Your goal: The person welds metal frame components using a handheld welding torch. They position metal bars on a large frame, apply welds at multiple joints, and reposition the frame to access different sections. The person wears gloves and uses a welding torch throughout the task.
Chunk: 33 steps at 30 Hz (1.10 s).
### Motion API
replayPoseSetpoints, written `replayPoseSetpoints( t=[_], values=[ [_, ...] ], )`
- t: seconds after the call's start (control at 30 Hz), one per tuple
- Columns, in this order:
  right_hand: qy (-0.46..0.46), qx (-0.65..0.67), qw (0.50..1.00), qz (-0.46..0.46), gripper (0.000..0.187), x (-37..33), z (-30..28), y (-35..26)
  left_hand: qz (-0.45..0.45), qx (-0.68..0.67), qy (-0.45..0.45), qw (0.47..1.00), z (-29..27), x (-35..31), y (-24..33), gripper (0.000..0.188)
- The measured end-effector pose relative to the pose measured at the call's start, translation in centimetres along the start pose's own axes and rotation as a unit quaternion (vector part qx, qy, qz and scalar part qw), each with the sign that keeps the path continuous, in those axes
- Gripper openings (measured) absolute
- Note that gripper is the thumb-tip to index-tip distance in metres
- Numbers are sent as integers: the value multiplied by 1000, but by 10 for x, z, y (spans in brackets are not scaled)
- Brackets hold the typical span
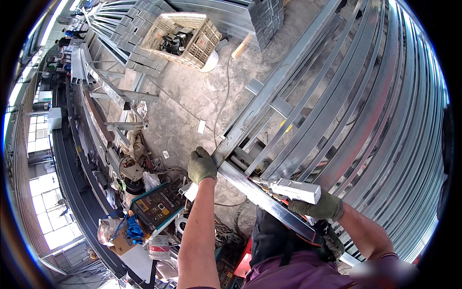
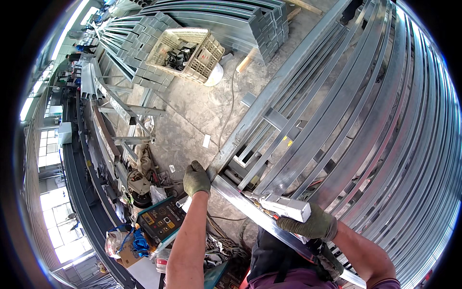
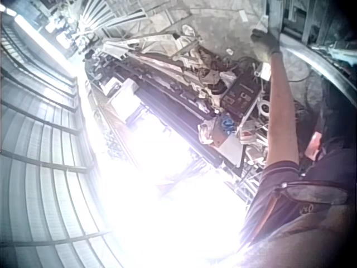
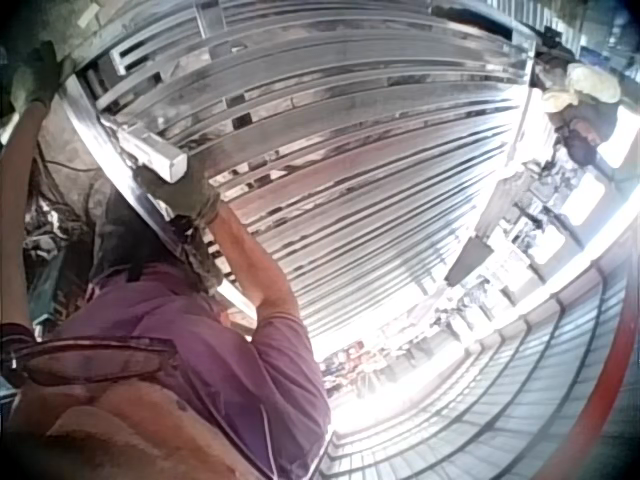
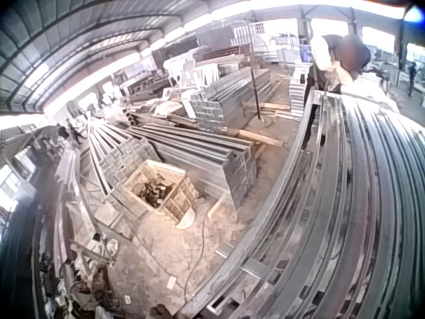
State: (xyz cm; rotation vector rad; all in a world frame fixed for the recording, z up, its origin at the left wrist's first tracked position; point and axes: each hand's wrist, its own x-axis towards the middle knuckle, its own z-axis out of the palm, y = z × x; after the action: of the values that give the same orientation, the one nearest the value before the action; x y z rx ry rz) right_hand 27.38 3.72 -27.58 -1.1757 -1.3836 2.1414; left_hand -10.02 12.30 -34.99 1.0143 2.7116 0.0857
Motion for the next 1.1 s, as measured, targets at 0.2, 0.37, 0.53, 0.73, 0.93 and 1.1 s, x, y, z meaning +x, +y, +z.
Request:
replayPoseSetpoints(
  t=[0.2,0.37,0.53,0.73,0.93,1.1],
  values=[
    [-5,10,1000,6,57,0,1,2,-5,-5,-11,1000,-2,-1,1,64],
    [-1,-10,1000,-7,56,0,2,14,-6,-5,-13,1000,-4,-2,3,64],
    [-4,-4,999,33,57,-2,2,2,-5,0,-11,1000,0,1,-1,65],
    [-1,-9,1000,23,60,-1,2,2,-8,-3,-8,1000,-1,1,1,64],
    [0,6,1000,26,59,-2,2,-1,4,-15,-4,1000,1,1,-1,63],
    [1,-4,1000,3,58,-3,2,5,-9,-2,-9,1000,-1,0,2,64]
  ],
)
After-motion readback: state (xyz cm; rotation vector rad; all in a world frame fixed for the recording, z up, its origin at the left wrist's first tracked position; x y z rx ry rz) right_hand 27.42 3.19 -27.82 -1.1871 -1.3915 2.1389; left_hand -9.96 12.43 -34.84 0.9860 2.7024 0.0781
